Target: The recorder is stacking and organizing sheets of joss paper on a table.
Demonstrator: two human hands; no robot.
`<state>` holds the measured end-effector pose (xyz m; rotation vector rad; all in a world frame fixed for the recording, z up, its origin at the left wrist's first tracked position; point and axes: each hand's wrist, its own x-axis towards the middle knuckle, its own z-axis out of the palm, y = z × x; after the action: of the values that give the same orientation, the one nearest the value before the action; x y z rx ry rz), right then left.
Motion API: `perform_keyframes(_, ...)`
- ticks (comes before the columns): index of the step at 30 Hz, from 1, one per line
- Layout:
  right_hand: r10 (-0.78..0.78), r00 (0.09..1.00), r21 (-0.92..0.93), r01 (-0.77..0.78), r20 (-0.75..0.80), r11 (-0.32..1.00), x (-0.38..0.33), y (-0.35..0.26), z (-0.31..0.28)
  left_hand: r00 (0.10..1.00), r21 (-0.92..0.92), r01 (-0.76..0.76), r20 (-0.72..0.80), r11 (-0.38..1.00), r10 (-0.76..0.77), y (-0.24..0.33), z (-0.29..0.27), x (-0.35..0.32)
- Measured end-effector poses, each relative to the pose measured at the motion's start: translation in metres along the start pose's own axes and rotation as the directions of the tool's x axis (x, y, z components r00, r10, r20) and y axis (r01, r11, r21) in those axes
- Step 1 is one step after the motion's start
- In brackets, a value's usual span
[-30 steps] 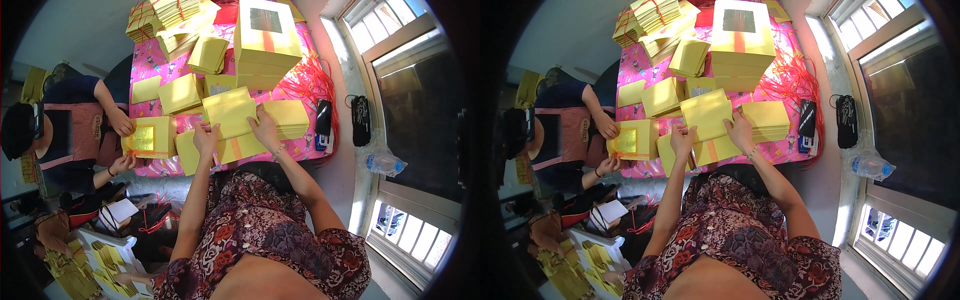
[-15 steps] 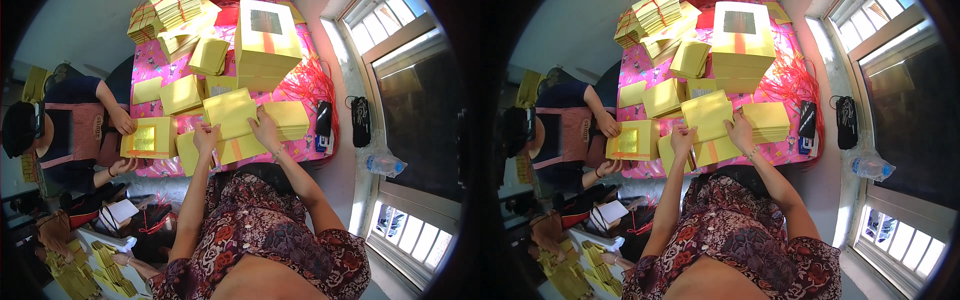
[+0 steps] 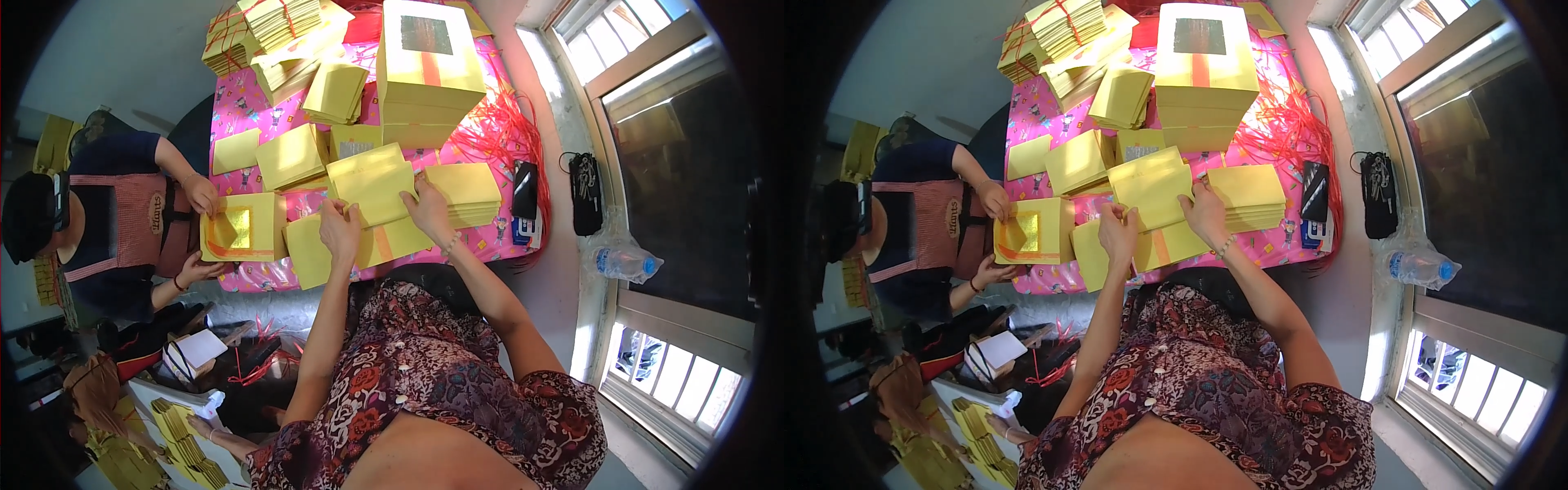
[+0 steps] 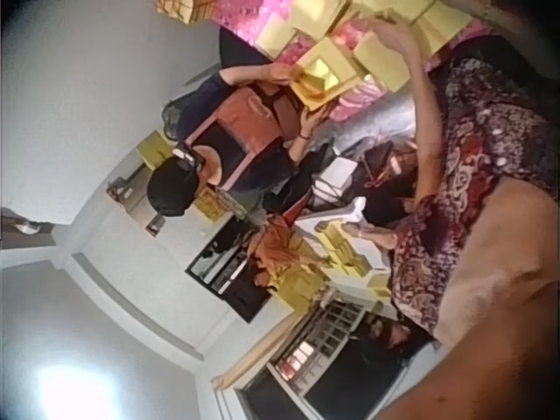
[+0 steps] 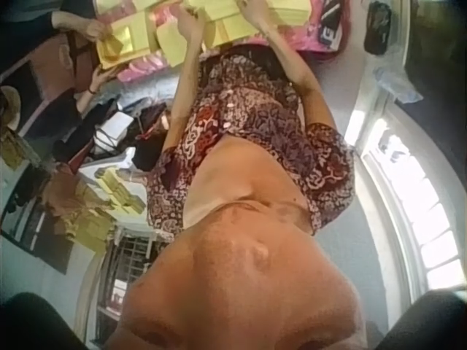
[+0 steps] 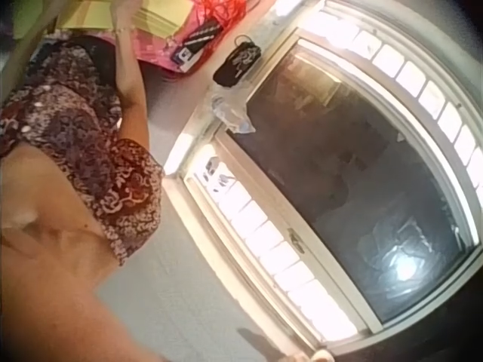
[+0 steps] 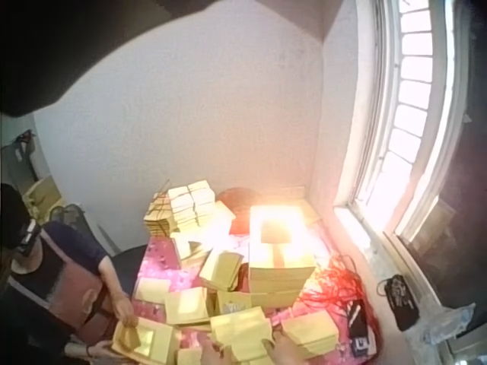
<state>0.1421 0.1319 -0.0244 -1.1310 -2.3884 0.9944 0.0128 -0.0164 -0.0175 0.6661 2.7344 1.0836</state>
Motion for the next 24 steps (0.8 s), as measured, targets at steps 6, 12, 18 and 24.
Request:
perform_keyframes(6, 0.009, 1.0, -0.002, -0.009, 0.025, 1.0, 0.002, 0.003, 0.0, 0.965, 0.105, -0.254, -0.042, 0.962, 0.259, 0.002, 0.001, 0.003)
perform_keyframes(12, 0.019, 0.999, -0.029, -0.018, 0.037, 0.999, 0.0, 0.001, -0.001, 0.921, 0.059, -0.31, 0.266, 0.949, 0.284, 0.011, -0.001, 0.005)
perform_keyframes(18, -0.007, 1.0, 0.002, 0.007, -0.005, 1.0, 0.001, 0.001, -0.003, 0.854, 0.07, -0.472, 0.282, 0.879, 0.437, 0.021, -0.004, -0.004)
perform_keyframes(24, -0.172, 0.909, -0.101, 0.144, -0.379, 0.984, -0.009, -0.042, -0.032, 0.86, 0.127, -0.486, 0.243, 0.865, 0.448, 0.016, -0.001, -0.011)
